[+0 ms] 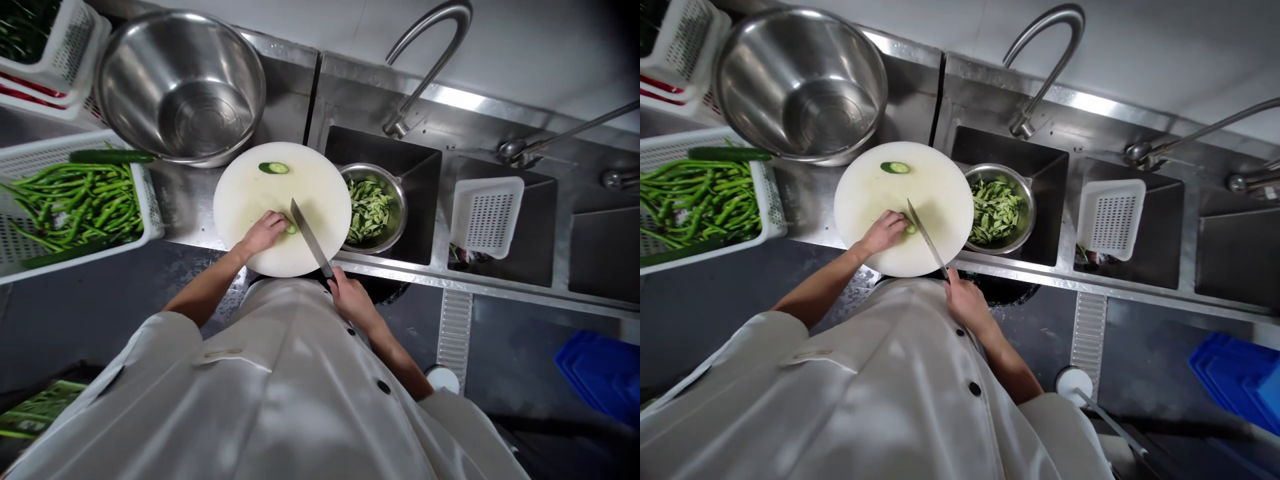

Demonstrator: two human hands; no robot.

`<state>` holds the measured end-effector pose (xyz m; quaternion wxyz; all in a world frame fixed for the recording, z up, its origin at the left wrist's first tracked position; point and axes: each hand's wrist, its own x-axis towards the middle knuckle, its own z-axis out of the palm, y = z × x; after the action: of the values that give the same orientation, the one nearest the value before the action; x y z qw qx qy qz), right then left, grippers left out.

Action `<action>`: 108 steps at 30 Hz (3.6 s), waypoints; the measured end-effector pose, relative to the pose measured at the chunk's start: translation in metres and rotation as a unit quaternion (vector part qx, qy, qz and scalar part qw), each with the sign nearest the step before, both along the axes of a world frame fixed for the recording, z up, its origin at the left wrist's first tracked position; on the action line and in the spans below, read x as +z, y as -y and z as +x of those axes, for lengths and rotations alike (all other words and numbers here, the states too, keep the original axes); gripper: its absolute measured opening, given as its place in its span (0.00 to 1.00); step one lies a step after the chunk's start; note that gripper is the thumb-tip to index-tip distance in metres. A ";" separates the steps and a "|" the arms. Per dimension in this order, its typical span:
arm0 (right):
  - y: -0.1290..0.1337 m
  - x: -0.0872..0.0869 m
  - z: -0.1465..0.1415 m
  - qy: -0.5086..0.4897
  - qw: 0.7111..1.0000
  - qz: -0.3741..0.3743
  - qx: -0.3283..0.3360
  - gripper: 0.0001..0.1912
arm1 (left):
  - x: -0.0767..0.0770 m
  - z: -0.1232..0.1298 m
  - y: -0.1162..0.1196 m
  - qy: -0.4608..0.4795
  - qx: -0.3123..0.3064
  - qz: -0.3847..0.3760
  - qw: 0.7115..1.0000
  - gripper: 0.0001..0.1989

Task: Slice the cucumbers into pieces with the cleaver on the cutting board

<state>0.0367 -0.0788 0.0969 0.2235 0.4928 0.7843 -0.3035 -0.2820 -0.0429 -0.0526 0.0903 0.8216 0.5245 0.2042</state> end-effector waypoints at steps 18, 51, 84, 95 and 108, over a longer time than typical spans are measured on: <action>-0.019 0.020 -0.029 0.021 0.997 -0.019 0.068 0.16 | -0.008 0.002 0.003 0.005 0.013 -0.006 1.000 0.14; -0.025 -0.004 -0.037 -0.062 0.998 0.005 0.016 0.20 | -0.012 -0.003 0.005 0.048 0.055 0.011 0.997 0.16; -0.025 0.017 -0.015 0.026 0.996 0.005 0.089 0.19 | 0.006 -0.006 -0.001 0.004 0.026 -0.041 0.999 0.14; -0.039 0.014 -0.035 0.008 0.996 -0.011 0.093 0.15 | 0.003 -0.002 0.004 0.036 0.045 -0.045 0.997 0.12; -0.041 0.008 -0.040 -0.008 0.994 -0.010 0.109 0.16 | -0.007 -0.002 0.006 0.012 0.082 -0.049 0.995 0.14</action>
<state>-0.0031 -0.0378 0.1049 0.2538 0.3992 0.8321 -0.2896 -0.2839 -0.0492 -0.0592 0.1198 0.7678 0.5985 0.1945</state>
